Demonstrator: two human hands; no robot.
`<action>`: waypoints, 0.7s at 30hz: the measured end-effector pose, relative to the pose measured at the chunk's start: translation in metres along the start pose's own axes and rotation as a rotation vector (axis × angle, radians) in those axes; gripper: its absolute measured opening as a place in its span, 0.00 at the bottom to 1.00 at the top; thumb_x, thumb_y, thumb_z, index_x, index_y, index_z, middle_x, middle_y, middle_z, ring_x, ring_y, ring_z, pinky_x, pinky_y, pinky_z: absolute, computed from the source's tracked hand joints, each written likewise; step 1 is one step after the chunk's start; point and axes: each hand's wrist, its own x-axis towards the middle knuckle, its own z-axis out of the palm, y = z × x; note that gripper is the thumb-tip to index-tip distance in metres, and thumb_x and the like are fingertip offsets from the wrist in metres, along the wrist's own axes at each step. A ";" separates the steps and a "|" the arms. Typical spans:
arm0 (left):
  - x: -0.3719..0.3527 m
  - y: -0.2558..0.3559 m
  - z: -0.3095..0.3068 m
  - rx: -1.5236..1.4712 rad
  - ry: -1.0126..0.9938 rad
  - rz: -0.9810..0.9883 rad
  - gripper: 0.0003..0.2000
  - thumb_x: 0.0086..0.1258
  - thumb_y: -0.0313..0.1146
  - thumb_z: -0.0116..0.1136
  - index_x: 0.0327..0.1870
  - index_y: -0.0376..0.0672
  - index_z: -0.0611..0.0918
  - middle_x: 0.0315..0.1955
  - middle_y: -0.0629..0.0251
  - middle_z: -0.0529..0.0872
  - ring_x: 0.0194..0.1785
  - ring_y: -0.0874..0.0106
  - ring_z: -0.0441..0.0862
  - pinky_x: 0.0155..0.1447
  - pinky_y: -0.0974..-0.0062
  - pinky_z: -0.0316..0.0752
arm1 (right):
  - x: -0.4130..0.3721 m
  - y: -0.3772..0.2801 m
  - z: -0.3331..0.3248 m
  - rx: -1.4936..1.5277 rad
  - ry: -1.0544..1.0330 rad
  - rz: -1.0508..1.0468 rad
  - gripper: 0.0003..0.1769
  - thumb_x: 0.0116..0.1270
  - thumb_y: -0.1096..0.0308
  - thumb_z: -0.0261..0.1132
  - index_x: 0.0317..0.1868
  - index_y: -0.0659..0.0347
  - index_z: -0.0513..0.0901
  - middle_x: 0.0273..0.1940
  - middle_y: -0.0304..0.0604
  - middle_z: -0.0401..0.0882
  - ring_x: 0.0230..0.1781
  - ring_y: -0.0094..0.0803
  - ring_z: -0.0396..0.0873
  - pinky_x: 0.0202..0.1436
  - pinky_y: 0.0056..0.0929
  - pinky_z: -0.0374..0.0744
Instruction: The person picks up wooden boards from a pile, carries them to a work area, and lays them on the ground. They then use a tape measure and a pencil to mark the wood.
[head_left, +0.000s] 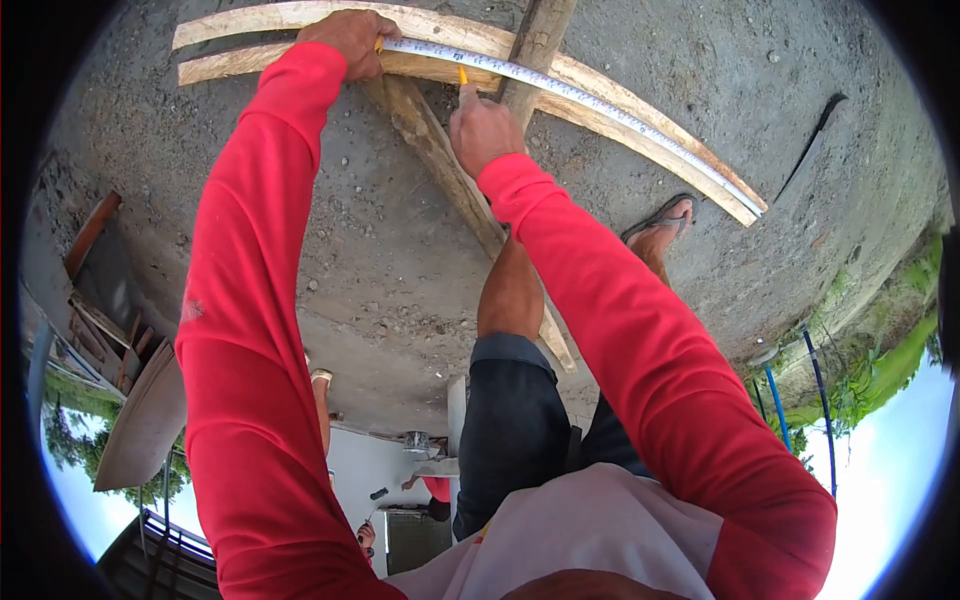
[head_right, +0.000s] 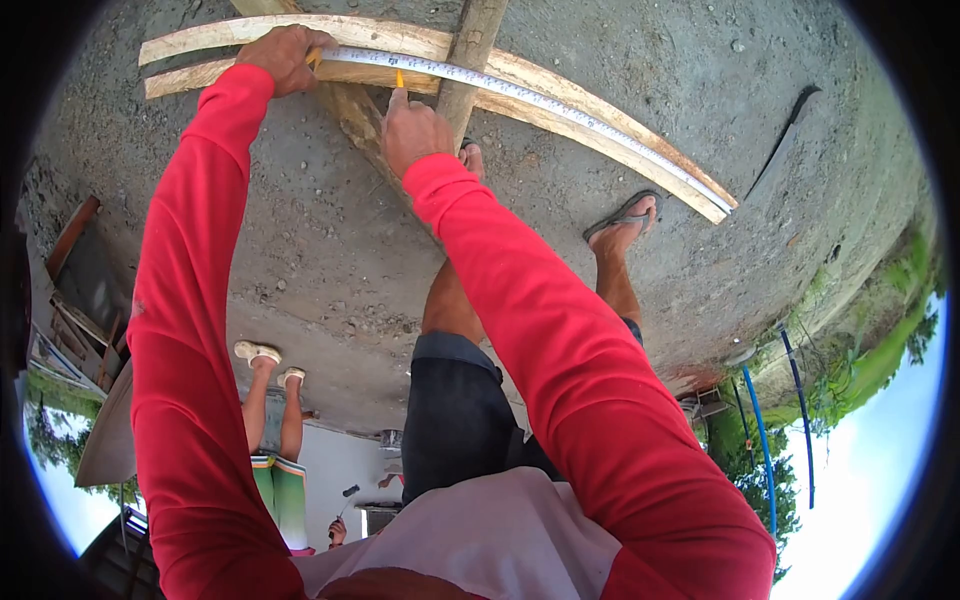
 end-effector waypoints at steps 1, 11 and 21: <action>-0.001 0.000 0.000 -0.009 0.004 -0.004 0.29 0.48 0.33 0.66 0.57 0.61 0.77 0.48 0.61 0.82 0.52 0.61 0.79 0.56 0.64 0.75 | 0.000 -0.001 0.000 -0.008 -0.012 -0.003 0.16 0.62 0.68 0.54 0.45 0.72 0.74 0.27 0.59 0.78 0.29 0.55 0.78 0.35 0.48 0.76; -0.003 0.004 -0.004 -0.004 0.010 -0.018 0.29 0.48 0.32 0.65 0.57 0.60 0.77 0.48 0.61 0.82 0.53 0.60 0.79 0.56 0.64 0.75 | 0.002 -0.002 0.005 -0.073 -0.045 0.019 0.18 0.63 0.67 0.53 0.49 0.73 0.72 0.28 0.59 0.79 0.30 0.54 0.79 0.35 0.48 0.77; -0.021 0.006 -0.005 -0.019 0.036 -0.020 0.27 0.48 0.33 0.65 0.54 0.61 0.78 0.50 0.59 0.81 0.53 0.59 0.78 0.55 0.61 0.75 | -0.070 -0.019 -0.005 -0.052 -0.444 0.133 0.17 0.61 0.69 0.54 0.47 0.73 0.72 0.32 0.59 0.81 0.34 0.55 0.81 0.40 0.47 0.79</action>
